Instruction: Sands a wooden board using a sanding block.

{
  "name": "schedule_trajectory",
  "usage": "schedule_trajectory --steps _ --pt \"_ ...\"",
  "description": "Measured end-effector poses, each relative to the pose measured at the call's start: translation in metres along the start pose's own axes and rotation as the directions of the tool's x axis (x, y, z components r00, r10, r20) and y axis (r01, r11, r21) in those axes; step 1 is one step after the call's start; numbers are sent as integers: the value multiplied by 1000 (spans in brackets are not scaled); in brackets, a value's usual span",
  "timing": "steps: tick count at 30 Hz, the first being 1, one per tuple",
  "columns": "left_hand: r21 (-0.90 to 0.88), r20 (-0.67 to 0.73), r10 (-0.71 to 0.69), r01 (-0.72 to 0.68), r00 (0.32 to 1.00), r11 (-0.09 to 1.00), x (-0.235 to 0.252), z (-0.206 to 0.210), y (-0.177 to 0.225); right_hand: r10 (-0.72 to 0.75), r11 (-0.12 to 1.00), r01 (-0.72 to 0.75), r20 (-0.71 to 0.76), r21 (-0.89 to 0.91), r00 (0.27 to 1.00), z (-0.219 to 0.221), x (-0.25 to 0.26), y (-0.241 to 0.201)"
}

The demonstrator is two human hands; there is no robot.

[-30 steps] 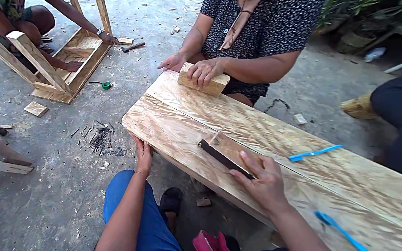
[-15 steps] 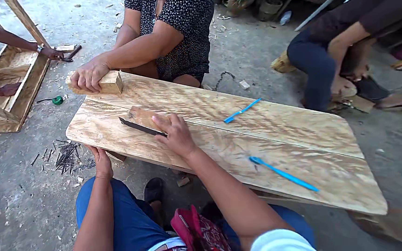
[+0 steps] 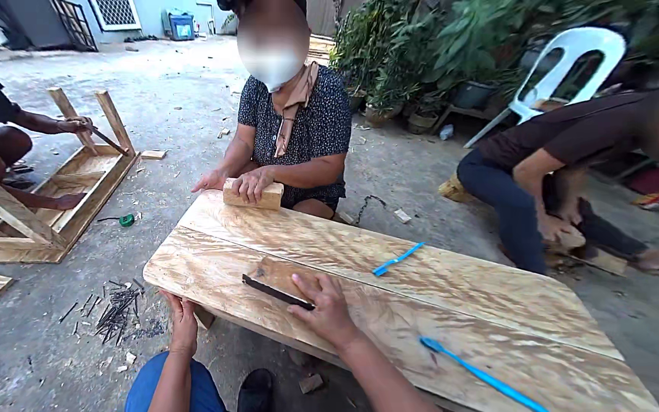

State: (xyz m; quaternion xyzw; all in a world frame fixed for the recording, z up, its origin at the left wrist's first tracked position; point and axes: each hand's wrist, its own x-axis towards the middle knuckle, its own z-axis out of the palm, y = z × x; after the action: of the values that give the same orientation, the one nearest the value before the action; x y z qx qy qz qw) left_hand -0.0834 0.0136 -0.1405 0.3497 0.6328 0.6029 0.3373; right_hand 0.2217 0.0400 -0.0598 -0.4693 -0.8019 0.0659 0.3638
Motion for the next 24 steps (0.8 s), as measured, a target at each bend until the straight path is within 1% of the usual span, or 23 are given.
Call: schedule_trajectory --steps 2,4,6,8,9,13,17,20,22,24 --pt "12 -11 12 -12 1000 1000 0 2 1 29 998 -35 117 51 993 22 29 -30" --pt "-5 -24 30 -30 999 1000 -1 2 1 67 995 -83 238 57 969 34 51 -51" --pt "-4 -20 53 -53 998 999 0 1 -2 72 996 -85 286 34 956 38 58 -57" --pt "9 -16 68 -68 998 998 -1 0 -5 59 998 -65 301 12 952 31 51 -52" --pt "8 -18 74 -74 997 997 0 -1 -7 50 999 -53 277 4 960 24 43 -46" --pt "19 -32 102 -102 994 995 3 0 -12 21 997 -16 72 -74 997 -17 -12 -9" --pt "22 -31 107 -107 994 994 3 2 -11 56 973 -73 -84 -218 995 -60 -68 30" --pt "11 -39 111 -110 993 994 3 5 -10 71 963 -107 -152 -246 986 -67 -83 42" --pt "28 -38 107 -106 993 994 1 5 -10 50 964 -102 -210 -244 976 -63 -82 43" --pt "42 -42 121 -119 992 992 3 6 -10 25 966 -81 -226 -244 974 -57 -75 45"
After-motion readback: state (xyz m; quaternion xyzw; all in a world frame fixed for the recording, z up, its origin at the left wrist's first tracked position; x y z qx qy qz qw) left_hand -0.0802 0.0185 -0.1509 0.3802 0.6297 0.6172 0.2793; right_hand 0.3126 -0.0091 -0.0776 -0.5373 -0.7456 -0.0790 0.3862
